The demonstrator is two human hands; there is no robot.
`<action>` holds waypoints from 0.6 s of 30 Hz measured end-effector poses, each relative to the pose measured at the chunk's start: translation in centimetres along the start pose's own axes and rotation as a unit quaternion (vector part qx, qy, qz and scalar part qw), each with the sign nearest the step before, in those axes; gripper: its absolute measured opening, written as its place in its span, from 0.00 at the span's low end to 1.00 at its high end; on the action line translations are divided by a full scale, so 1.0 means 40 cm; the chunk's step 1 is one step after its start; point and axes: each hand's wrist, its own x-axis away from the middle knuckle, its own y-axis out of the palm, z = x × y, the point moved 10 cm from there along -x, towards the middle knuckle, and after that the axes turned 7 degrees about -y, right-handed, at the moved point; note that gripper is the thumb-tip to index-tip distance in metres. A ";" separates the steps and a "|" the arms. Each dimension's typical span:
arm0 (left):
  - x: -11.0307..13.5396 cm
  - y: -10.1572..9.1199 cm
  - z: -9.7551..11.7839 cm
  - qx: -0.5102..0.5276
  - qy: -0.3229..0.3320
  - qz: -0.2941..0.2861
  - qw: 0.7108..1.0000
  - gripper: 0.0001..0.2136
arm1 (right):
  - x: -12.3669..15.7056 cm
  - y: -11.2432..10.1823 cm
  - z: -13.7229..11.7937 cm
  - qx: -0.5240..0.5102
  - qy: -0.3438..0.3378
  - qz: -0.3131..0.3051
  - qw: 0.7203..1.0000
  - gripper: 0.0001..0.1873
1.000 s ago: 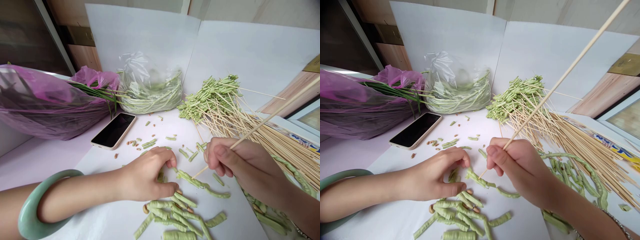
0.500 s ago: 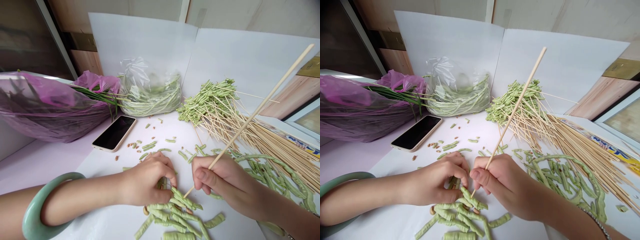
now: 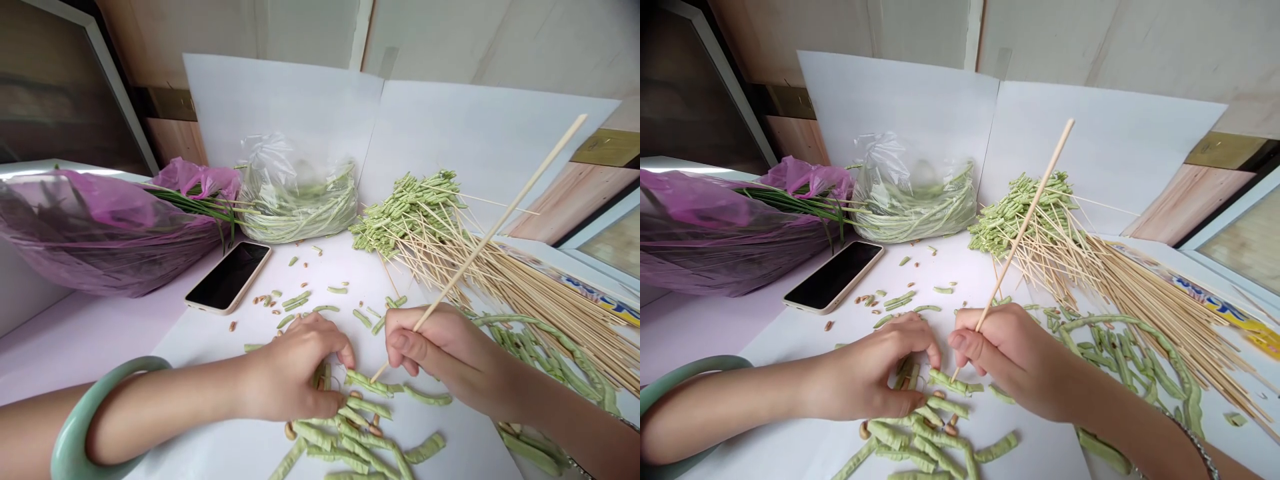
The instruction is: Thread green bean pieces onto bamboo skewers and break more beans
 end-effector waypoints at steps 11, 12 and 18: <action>0.007 0.012 0.013 -0.018 0.008 0.013 1.000 0.04 | 0.011 -0.084 -0.007 -0.034 0.002 0.097 0.995 0.26; 0.008 0.014 0.017 -0.020 0.017 0.014 1.000 0.04 | 0.011 -0.084 -0.005 -0.035 0.005 0.096 0.995 0.25; 0.012 0.014 0.039 -0.001 0.062 0.010 0.998 0.06 | 0.012 -0.078 -0.003 -0.035 0.014 0.088 0.995 0.26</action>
